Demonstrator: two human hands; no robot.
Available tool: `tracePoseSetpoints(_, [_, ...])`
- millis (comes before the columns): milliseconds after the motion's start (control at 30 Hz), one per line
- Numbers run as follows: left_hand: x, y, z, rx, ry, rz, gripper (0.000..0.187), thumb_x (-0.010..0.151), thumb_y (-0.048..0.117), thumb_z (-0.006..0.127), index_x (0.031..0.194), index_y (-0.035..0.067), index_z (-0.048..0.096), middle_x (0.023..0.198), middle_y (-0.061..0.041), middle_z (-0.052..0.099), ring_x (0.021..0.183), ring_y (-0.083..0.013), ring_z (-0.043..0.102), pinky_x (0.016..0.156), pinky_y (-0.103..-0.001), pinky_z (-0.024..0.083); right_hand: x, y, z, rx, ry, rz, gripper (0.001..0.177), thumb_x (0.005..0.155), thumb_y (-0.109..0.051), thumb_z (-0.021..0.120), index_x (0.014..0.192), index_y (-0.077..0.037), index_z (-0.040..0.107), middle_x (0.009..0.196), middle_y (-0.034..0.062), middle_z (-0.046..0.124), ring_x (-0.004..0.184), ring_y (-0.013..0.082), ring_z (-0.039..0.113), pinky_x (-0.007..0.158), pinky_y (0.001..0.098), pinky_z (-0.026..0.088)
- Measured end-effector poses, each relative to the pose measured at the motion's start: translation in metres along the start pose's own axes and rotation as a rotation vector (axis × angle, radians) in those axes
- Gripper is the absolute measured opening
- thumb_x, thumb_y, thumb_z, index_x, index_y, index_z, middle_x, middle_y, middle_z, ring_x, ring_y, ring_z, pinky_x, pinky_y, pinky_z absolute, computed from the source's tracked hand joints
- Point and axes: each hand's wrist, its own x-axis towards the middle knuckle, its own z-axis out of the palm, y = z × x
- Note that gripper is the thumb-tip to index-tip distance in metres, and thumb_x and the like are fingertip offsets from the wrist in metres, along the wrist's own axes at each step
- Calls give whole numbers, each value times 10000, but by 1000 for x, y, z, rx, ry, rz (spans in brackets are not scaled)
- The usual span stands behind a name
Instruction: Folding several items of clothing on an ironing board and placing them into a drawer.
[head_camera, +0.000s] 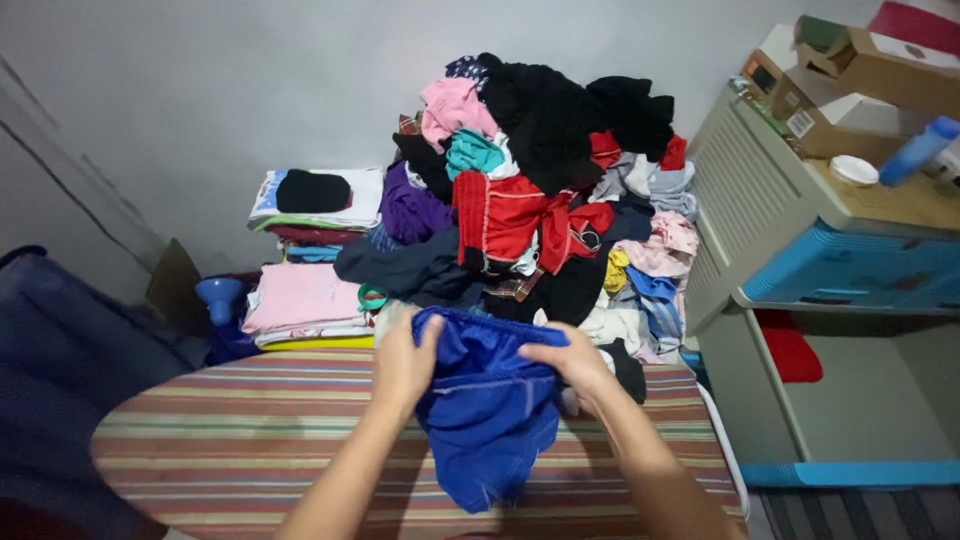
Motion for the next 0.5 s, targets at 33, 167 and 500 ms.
tracePoseSetpoints(33, [3, -27, 13, 2, 5, -7, 286, 936, 293, 716, 1052, 32, 702, 967, -244, 742, 941, -392, 699, 835, -458, 537, 5, 4, -7, -3, -8, 2, 379, 808, -107, 850, 1130, 47, 720, 1006, 109, 752, 922, 197, 693, 874, 332, 533])
tracePoseSetpoints(167, [3, -90, 47, -170, -213, -595, 454, 1074, 456, 524, 1113, 54, 730, 1007, -148, 758, 960, -308, 714, 865, -456, 536, -12, -10, -2, -9, -84, -72, 387, 706, -129, 872, 1056, -44, 730, 963, 72, 764, 876, 187, 701, 850, 336, 547])
tracePoseSetpoints(500, [-3, 25, 4, 149, -323, 65, 548, 626, 396, 839, 1079, 103, 742, 984, -191, 750, 949, -382, 711, 831, -458, 558, 94, 159, -90, 0, 342, -18, 267, 992, -216, 567, 1144, -35, 691, 1019, 179, 760, 934, 325, 741, 864, 473, 598])
